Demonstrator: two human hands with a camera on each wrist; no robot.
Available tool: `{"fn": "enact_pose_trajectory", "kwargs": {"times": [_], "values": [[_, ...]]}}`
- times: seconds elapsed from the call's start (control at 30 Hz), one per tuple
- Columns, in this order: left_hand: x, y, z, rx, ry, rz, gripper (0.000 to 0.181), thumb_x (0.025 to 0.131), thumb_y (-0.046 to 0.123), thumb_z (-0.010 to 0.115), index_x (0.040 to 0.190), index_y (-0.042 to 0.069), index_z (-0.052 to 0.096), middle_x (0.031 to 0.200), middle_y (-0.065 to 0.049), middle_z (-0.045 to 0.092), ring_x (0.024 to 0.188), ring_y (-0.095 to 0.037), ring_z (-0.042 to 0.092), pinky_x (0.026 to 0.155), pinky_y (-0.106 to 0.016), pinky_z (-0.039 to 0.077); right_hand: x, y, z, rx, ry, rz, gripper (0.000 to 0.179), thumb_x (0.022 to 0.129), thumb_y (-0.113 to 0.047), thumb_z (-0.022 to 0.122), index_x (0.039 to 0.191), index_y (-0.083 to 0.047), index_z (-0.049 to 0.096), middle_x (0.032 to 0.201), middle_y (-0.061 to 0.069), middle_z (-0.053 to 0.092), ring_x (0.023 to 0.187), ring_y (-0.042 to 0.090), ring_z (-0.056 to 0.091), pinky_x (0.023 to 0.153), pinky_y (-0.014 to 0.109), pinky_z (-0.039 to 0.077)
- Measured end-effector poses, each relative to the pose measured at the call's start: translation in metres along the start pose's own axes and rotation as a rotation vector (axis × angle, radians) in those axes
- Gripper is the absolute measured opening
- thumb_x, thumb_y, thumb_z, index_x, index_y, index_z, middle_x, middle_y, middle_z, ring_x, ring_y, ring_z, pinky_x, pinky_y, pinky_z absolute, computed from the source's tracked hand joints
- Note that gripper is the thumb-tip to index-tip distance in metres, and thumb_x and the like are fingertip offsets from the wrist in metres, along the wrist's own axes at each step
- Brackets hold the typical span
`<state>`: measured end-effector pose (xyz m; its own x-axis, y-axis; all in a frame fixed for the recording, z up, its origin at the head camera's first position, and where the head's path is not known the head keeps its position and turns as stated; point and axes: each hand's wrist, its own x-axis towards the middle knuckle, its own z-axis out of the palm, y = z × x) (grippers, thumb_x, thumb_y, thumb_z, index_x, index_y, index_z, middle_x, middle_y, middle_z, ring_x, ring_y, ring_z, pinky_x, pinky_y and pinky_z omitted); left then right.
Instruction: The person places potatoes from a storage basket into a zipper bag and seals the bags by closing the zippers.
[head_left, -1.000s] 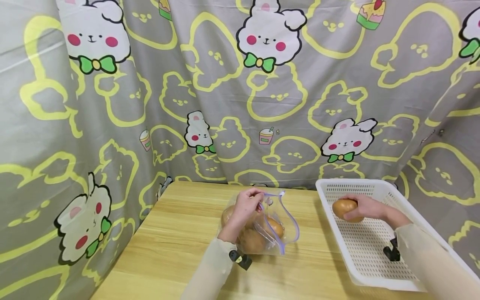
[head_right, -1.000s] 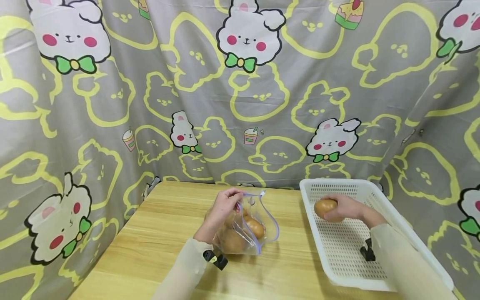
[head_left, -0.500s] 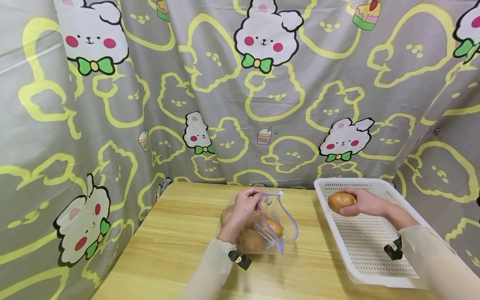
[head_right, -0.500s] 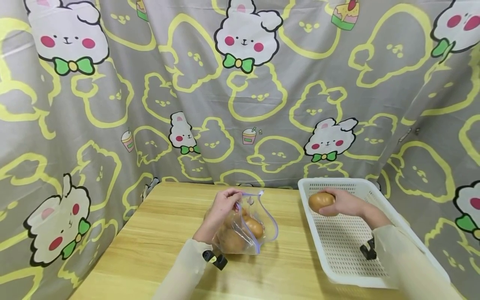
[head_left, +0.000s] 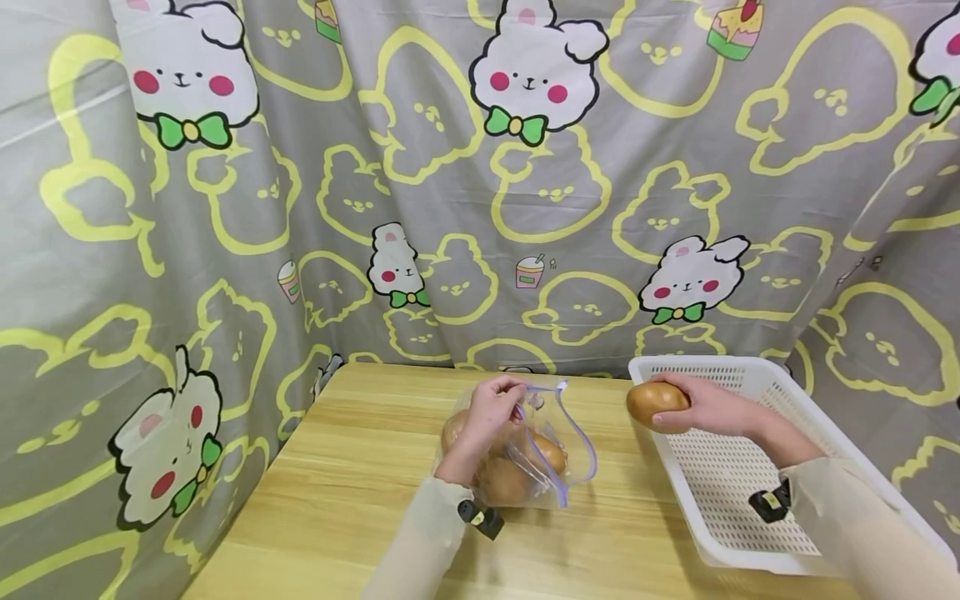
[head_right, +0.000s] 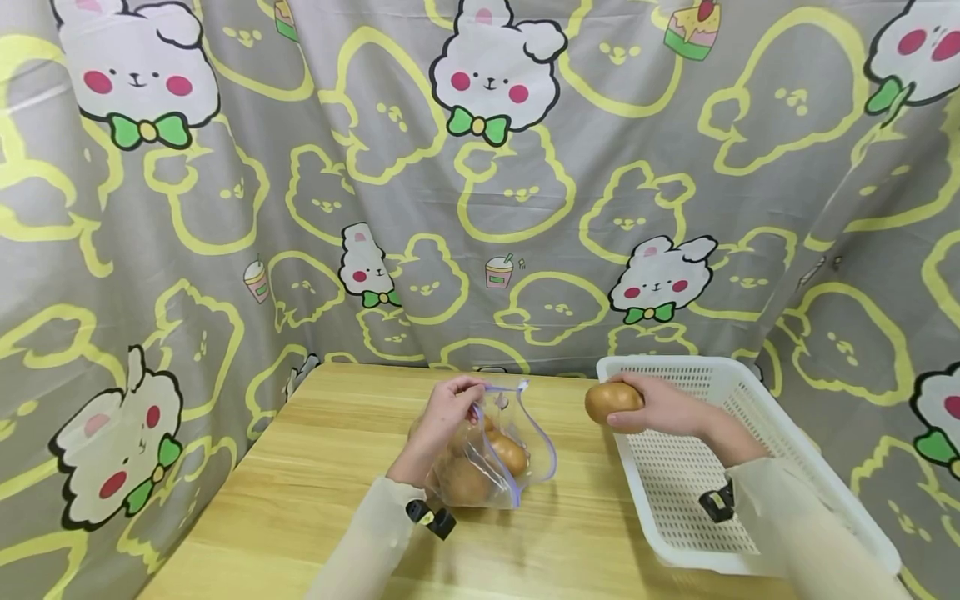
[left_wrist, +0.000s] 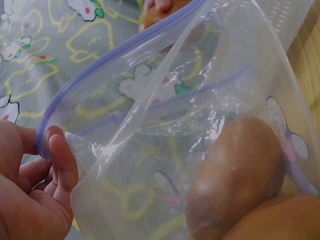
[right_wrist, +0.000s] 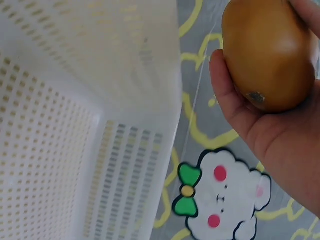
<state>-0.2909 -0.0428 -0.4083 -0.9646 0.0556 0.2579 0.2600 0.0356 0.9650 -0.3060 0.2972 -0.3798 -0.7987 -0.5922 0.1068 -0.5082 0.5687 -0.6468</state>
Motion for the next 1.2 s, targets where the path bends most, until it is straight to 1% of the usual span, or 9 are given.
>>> {"fn": "enact_pose_trajectory", "kwargs": {"times": [0.13, 0.23, 0.3, 0.47, 0.53, 0.73, 0.83, 1.07, 1.2], "values": [[0.002, -0.001, 0.001, -0.007, 0.01, -0.054, 0.018, 0.089, 0.003, 0.057, 0.098, -0.008, 0.068, 0.068, -0.004, 0.052, 0.046, -0.007, 0.05, 0.043, -0.017, 0.046, 0.003, -0.009, 0.005, 0.016, -0.024, -0.011, 0.044, 0.083, -0.027, 0.072, 0.119, -0.014, 0.051, 0.092, 0.003, 0.059, 0.077, 0.015, 0.058, 0.065, 0.029, 0.049], [0.002, 0.0, 0.002, -0.014, 0.01, -0.053, 0.018, 0.089, 0.003, 0.057, 0.098, -0.01, 0.067, 0.067, -0.003, 0.052, 0.045, -0.007, 0.05, 0.042, -0.016, 0.045, 0.006, -0.012, 0.009, 0.012, -0.03, -0.026, 0.044, 0.083, -0.027, 0.072, 0.119, -0.014, 0.05, 0.093, 0.003, 0.058, 0.078, 0.015, 0.057, 0.066, 0.028, 0.049], [-0.002, 0.008, 0.002, -0.014, 0.003, -0.047, 0.018, 0.089, 0.001, 0.055, 0.097, -0.012, 0.066, 0.067, -0.003, 0.051, 0.045, -0.007, 0.05, 0.043, -0.017, 0.045, 0.007, -0.014, 0.011, -0.004, -0.03, -0.035, 0.043, 0.083, -0.027, 0.072, 0.118, -0.015, 0.05, 0.093, 0.002, 0.058, 0.078, 0.014, 0.057, 0.067, 0.028, 0.049], [-0.002, 0.007, 0.002, -0.005, 0.0, -0.051, 0.017, 0.089, 0.0, 0.055, 0.097, -0.012, 0.066, 0.067, -0.003, 0.051, 0.046, -0.007, 0.05, 0.043, -0.017, 0.045, 0.01, -0.022, 0.017, -0.031, -0.035, -0.069, 0.045, 0.083, -0.026, 0.071, 0.12, -0.013, 0.05, 0.094, 0.001, 0.058, 0.079, 0.013, 0.057, 0.068, 0.028, 0.048], [0.003, -0.002, 0.002, -0.002, 0.007, -0.05, 0.017, 0.089, 0.002, 0.056, 0.096, -0.01, 0.067, 0.067, -0.002, 0.052, 0.045, -0.006, 0.05, 0.042, -0.017, 0.045, 0.012, -0.025, 0.019, -0.033, -0.037, -0.084, 0.047, 0.083, -0.024, 0.071, 0.123, -0.012, 0.049, 0.094, 0.0, 0.058, 0.08, 0.013, 0.056, 0.069, 0.028, 0.047], [0.005, 0.0, 0.001, -0.002, 0.0, -0.065, 0.019, 0.09, 0.003, 0.056, 0.098, -0.011, 0.067, 0.066, -0.002, 0.051, 0.045, -0.007, 0.05, 0.042, -0.017, 0.045, 0.02, -0.032, 0.028, -0.035, -0.049, -0.088, 0.053, 0.08, -0.018, 0.07, 0.127, -0.011, 0.047, 0.101, 0.002, 0.057, 0.085, 0.016, 0.056, 0.072, 0.029, 0.048], [0.004, 0.005, 0.0, -0.005, -0.014, -0.068, 0.019, 0.09, 0.0, 0.055, 0.099, -0.014, 0.065, 0.066, -0.003, 0.051, 0.045, -0.008, 0.05, 0.042, -0.017, 0.045, 0.023, -0.038, 0.033, -0.031, -0.065, -0.087, 0.053, 0.081, -0.018, 0.069, 0.128, -0.011, 0.045, 0.103, 0.003, 0.056, 0.086, 0.017, 0.056, 0.072, 0.029, 0.048], [-0.009, 0.035, 0.001, 0.01, -0.007, -0.05, 0.021, 0.089, -0.003, 0.053, 0.1, -0.019, 0.061, 0.068, -0.01, 0.052, 0.045, -0.006, 0.048, 0.043, -0.016, 0.045, 0.031, -0.051, 0.05, -0.007, -0.056, -0.112, 0.052, 0.083, -0.026, 0.071, 0.126, -0.011, 0.046, 0.104, 0.003, 0.057, 0.088, 0.016, 0.057, 0.072, 0.031, 0.049], [-0.01, 0.038, 0.001, 0.01, 0.001, -0.045, 0.02, 0.088, -0.004, 0.052, 0.098, -0.019, 0.061, 0.068, -0.008, 0.051, 0.045, -0.005, 0.048, 0.043, -0.016, 0.044, 0.037, -0.056, 0.06, -0.015, -0.049, -0.162, 0.054, 0.082, -0.03, 0.073, 0.127, -0.012, 0.049, 0.11, 0.002, 0.057, 0.089, 0.015, 0.057, 0.074, 0.031, 0.049]]}}
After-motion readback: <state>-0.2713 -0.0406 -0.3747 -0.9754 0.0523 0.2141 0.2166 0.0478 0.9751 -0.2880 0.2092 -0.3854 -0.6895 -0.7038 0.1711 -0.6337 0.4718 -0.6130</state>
